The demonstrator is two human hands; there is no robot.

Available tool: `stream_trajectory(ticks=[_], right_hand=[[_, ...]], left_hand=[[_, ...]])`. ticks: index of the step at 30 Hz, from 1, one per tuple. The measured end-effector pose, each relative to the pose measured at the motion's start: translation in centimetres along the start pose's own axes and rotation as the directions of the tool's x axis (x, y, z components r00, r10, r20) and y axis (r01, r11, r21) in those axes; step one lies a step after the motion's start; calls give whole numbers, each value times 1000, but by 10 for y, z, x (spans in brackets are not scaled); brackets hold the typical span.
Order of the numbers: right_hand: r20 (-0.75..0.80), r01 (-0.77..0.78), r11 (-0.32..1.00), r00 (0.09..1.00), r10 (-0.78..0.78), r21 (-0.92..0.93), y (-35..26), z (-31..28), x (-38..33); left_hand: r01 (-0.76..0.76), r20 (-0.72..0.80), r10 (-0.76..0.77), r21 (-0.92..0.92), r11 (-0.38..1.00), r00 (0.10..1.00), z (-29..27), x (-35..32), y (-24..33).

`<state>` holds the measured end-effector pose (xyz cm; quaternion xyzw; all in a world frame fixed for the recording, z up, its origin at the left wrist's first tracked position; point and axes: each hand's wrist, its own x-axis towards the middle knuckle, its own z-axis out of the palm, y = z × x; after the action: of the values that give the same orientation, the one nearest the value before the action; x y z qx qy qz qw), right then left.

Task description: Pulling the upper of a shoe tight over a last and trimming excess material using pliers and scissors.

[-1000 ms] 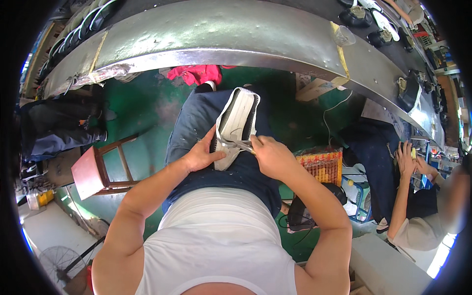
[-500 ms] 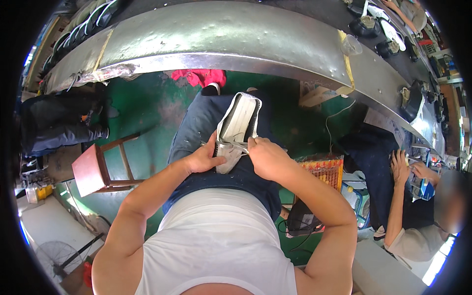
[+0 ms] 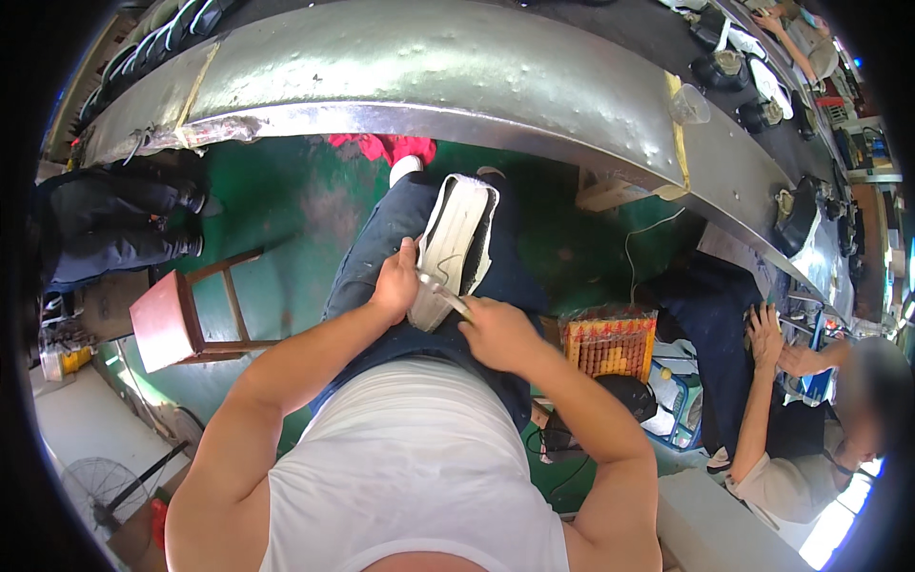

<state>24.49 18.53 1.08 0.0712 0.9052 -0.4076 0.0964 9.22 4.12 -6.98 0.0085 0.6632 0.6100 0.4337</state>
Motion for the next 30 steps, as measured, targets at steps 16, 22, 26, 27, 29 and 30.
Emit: stream_trajectory(ticks=[16,22,26,27,29,30], right_hand=[[-266,-66,974,964,6,-218,44,-20,35],[422,-517,841,806,415,161,27,-88,41],[-313,47,991,950,-6,122,36,-69,58],[-357,45,989,934,10,143,38,-60,67],[-206,-86,995,976,73,-53,39,-63,83],[-66,-176,948,984,164,-264,36,-65,89]], left_hand=[[-543,286,510,693,475,811,2,-8,15],[-412,346,224,795,445,911,-2,-18,44],[-329,317,98,857,397,943,9,-17,65],[-331,319,97,856,398,943,11,-16,68],[-313,328,14,888,337,945,12,-15,71],[-306,320,14,890,338,947,10,-14,72]])
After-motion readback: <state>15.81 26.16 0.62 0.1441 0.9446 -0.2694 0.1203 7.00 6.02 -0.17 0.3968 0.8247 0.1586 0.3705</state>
